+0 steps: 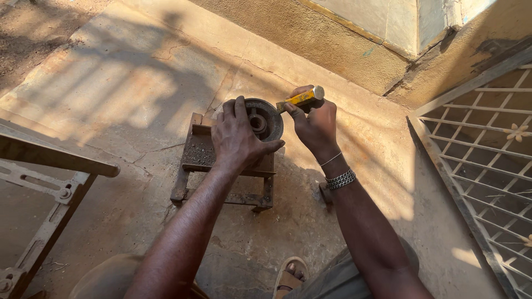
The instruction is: The person crouches on a concrete floor and files the edge of a round metal wheel hub resting on a small metal stand, using a flat file by hand. They rotate the hub between passes and continue filing around its rim throughout the clip.
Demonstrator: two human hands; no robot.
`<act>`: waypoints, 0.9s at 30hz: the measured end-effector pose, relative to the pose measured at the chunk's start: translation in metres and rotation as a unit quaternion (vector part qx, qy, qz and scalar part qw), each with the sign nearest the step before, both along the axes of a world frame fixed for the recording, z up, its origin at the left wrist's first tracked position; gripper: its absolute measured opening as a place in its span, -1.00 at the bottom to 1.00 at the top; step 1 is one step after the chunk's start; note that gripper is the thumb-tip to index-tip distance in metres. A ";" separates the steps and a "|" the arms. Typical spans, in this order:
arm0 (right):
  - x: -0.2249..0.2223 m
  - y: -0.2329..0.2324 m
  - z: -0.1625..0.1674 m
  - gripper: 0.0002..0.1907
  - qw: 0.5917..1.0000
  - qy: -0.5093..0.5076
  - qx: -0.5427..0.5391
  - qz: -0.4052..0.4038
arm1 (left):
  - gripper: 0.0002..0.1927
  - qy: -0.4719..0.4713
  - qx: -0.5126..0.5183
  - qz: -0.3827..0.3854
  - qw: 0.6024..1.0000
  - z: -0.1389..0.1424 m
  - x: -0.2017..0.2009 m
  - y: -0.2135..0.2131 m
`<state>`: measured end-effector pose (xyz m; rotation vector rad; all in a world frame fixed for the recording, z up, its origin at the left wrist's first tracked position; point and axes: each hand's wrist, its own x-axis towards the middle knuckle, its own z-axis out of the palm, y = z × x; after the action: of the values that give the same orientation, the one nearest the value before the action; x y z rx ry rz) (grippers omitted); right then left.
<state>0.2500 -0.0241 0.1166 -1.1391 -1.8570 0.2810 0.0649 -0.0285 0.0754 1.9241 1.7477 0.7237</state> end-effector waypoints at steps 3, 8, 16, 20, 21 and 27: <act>-0.001 0.001 -0.003 -0.81 0.997 0.068 0.013 0.022 | 0.45 0.011 -0.018 -0.001 1.000 0.000 -0.001 0.000; -0.005 0.005 -0.003 -0.79 1.000 -0.003 0.015 -0.010 | 0.45 0.008 0.001 0.002 1.000 0.002 -0.001 0.001; -0.009 0.001 0.005 -0.86 0.997 0.028 0.078 -0.007 | 0.45 -0.002 -0.016 -0.002 1.000 0.006 0.000 0.000; -0.008 0.003 0.005 -0.82 1.000 -0.022 0.003 -0.010 | 0.44 -0.005 -0.016 0.004 1.000 0.007 -0.002 0.000; -0.007 0.003 0.004 -0.81 1.000 -0.011 0.008 -0.018 | 0.43 -0.008 -0.003 0.006 1.000 0.007 -0.002 -0.001; -0.008 0.008 -0.003 -0.82 0.999 0.038 0.004 0.002 | 0.42 -0.017 0.026 0.020 0.999 0.007 -0.001 -0.002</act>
<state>0.2415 -0.0166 0.1131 -1.1043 -1.7928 0.3143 0.0642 -0.0307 0.0821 1.9050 1.7669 0.8200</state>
